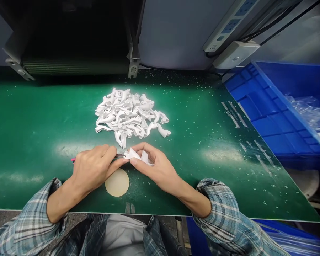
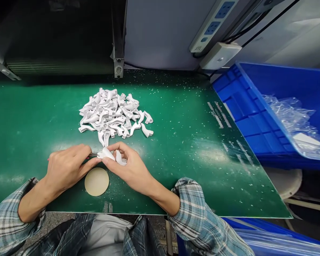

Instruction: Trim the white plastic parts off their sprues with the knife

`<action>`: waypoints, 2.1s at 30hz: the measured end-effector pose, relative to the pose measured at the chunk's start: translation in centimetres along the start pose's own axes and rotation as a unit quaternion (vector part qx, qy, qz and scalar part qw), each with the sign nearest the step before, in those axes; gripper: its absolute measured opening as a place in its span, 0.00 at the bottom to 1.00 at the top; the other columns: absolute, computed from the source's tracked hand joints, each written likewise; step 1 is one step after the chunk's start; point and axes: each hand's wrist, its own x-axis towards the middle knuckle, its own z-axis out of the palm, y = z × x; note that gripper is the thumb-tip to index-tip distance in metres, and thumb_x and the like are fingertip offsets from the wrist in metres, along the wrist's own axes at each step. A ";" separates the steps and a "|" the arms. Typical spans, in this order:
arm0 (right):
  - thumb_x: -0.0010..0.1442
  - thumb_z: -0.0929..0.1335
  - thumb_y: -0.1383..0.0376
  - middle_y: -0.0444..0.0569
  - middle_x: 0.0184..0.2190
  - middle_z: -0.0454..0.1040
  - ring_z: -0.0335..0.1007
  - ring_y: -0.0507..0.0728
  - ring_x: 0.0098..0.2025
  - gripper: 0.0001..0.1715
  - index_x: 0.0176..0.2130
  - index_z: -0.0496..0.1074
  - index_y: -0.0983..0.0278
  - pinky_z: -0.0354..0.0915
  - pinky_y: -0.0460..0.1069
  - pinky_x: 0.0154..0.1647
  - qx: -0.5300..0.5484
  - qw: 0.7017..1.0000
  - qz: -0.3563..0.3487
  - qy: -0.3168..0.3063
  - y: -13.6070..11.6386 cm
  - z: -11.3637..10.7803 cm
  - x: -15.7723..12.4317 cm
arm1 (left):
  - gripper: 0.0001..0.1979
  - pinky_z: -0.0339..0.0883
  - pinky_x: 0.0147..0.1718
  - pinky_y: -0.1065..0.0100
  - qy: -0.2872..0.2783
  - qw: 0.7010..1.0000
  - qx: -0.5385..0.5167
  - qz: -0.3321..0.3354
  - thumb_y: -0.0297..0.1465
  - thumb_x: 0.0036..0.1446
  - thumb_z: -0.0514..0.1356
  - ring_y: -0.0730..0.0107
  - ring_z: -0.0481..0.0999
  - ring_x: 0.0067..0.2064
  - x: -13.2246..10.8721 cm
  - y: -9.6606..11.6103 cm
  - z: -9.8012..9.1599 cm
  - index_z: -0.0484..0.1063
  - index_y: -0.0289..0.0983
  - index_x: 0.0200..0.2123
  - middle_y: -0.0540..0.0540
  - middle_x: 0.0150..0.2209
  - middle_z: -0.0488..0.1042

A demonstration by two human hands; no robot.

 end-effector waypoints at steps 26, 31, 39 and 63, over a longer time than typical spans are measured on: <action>0.61 0.76 0.53 0.46 0.33 0.67 0.59 0.53 0.35 0.15 0.38 0.78 0.62 0.64 0.48 0.39 0.369 0.926 0.063 -0.048 1.0 0.2 1.0 | 0.11 0.63 0.33 0.70 -0.048 0.942 -0.326 -0.067 0.30 0.73 0.55 0.72 0.71 0.35 -0.6 0.1 0.6 0.73 0.37 0.54 0.48 0.37 0.69; 0.61 0.76 0.53 0.46 0.32 0.68 0.58 0.53 0.35 0.16 0.36 0.78 0.63 0.62 0.47 0.38 0.357 0.931 0.059 -0.042 1.5 0.3 1.0 | 0.11 0.63 0.31 0.70 -0.051 0.946 -0.316 -0.044 0.31 0.73 0.55 0.74 0.70 0.32 -0.9 0.2 0.8 0.73 0.38 0.54 0.49 0.36 0.68; 0.62 0.76 0.53 0.45 0.31 0.67 0.58 0.52 0.34 0.18 0.33 0.76 0.64 0.62 0.48 0.39 0.336 0.939 0.056 -0.041 1.6 0.4 0.9 | 0.12 0.65 0.31 0.70 -0.079 0.946 -0.307 -0.061 0.33 0.74 0.53 0.73 0.70 0.31 -0.7 0.0 0.3 0.74 0.38 0.53 0.49 0.35 0.68; 0.62 0.75 0.55 0.50 0.36 0.79 0.71 0.54 0.33 0.21 0.51 0.78 0.62 0.68 0.51 0.39 0.314 0.943 0.044 -0.098 1.6 0.9 0.4 | 0.05 0.70 0.32 0.72 -0.071 0.804 -0.540 -0.239 0.33 0.69 0.59 0.72 0.77 0.33 0.1 0.1 -0.4 0.73 0.39 0.45 0.49 0.36 0.79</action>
